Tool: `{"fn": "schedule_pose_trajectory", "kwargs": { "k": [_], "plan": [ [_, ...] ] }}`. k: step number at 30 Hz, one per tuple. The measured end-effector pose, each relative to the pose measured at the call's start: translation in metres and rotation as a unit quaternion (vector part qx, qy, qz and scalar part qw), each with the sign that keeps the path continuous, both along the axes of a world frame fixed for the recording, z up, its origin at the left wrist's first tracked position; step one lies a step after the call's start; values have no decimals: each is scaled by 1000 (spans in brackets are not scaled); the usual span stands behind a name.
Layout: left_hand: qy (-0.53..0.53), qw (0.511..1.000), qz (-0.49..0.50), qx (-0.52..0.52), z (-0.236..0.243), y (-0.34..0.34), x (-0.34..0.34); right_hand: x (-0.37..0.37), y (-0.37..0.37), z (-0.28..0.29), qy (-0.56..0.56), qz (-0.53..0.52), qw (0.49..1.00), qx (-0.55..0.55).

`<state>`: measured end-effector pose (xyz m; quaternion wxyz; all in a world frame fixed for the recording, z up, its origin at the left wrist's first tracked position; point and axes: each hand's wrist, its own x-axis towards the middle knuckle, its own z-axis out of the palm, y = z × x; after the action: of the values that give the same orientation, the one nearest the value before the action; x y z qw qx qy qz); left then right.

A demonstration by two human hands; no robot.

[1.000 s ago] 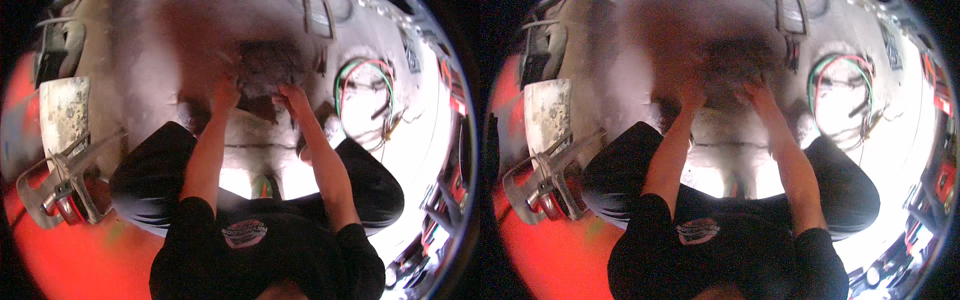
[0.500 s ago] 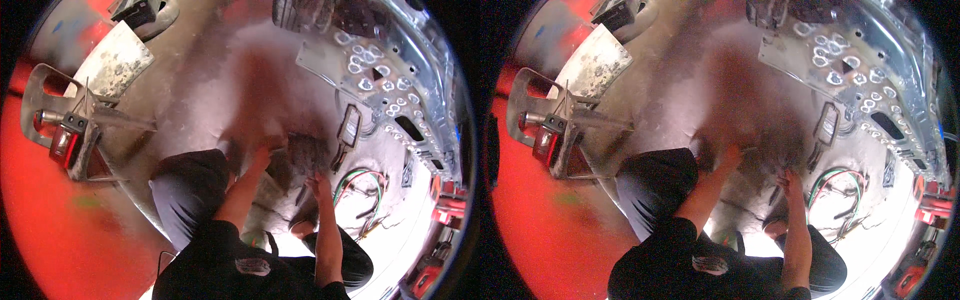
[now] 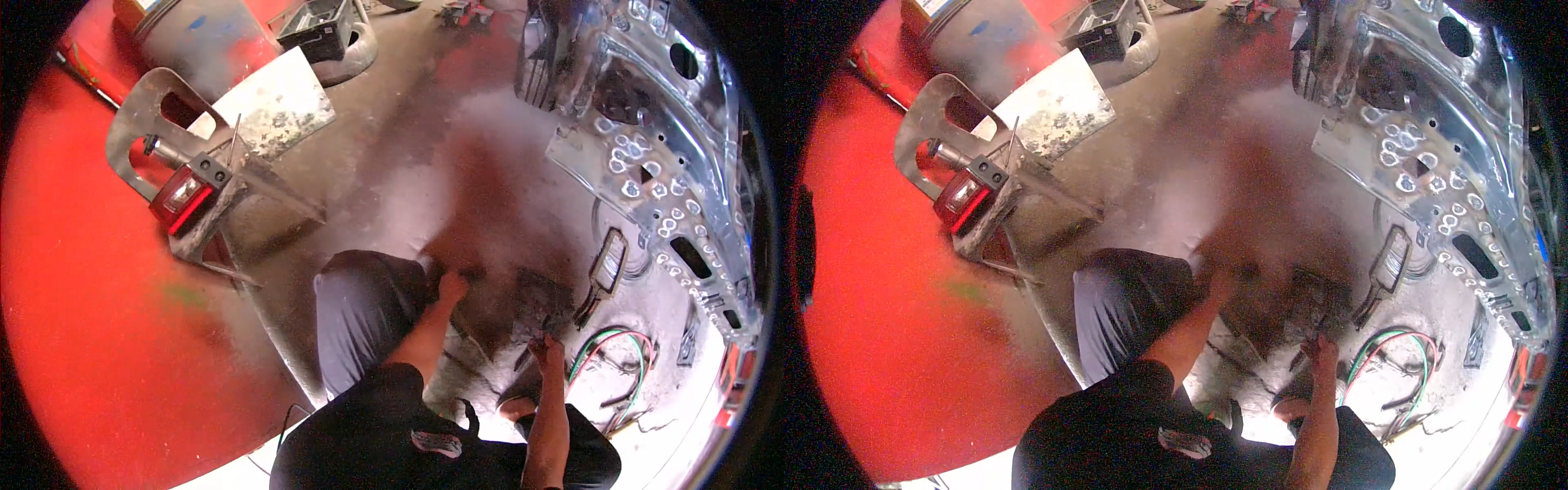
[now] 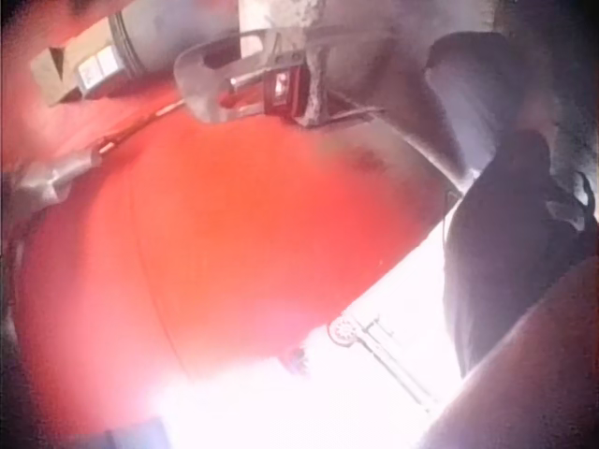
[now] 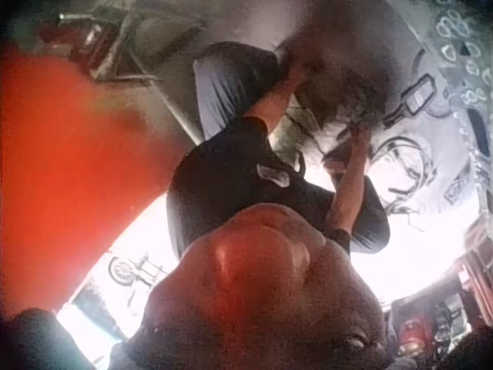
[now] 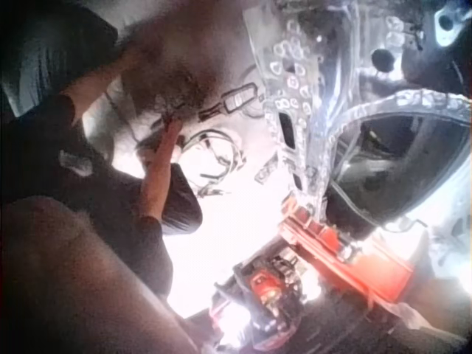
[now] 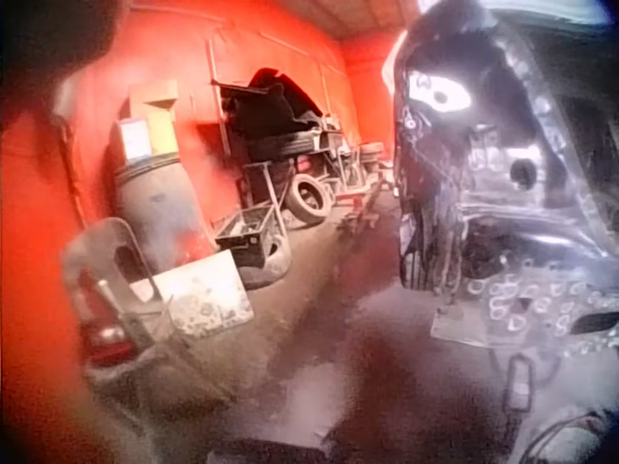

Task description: The person aligns a metal plate against the interior of a car door frame and uses a screwdriver and a hammer to secure it.

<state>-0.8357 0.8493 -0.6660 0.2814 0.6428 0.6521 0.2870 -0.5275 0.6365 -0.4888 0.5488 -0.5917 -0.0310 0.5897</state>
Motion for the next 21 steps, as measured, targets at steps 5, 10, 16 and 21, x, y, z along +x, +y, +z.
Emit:
{"fn": "schedule_pose_trajectory", "kwargs": {
  "k": [5,10,16,21],
  "plan": [
    [-150,981,-61,103,37,24,11,-7,-4,-15,2,23,999,41],
    [-61,981,-181,12,197,81,45,-16,-3,-41,-41,85,995,-32],
    [31,929,-357,89,396,109,48,-37,-7,-77,-79,-1,996,29],
    [100,904,-408,79,463,121,11,-14,-1,-126,-1,97,994,43]
  ]
}}
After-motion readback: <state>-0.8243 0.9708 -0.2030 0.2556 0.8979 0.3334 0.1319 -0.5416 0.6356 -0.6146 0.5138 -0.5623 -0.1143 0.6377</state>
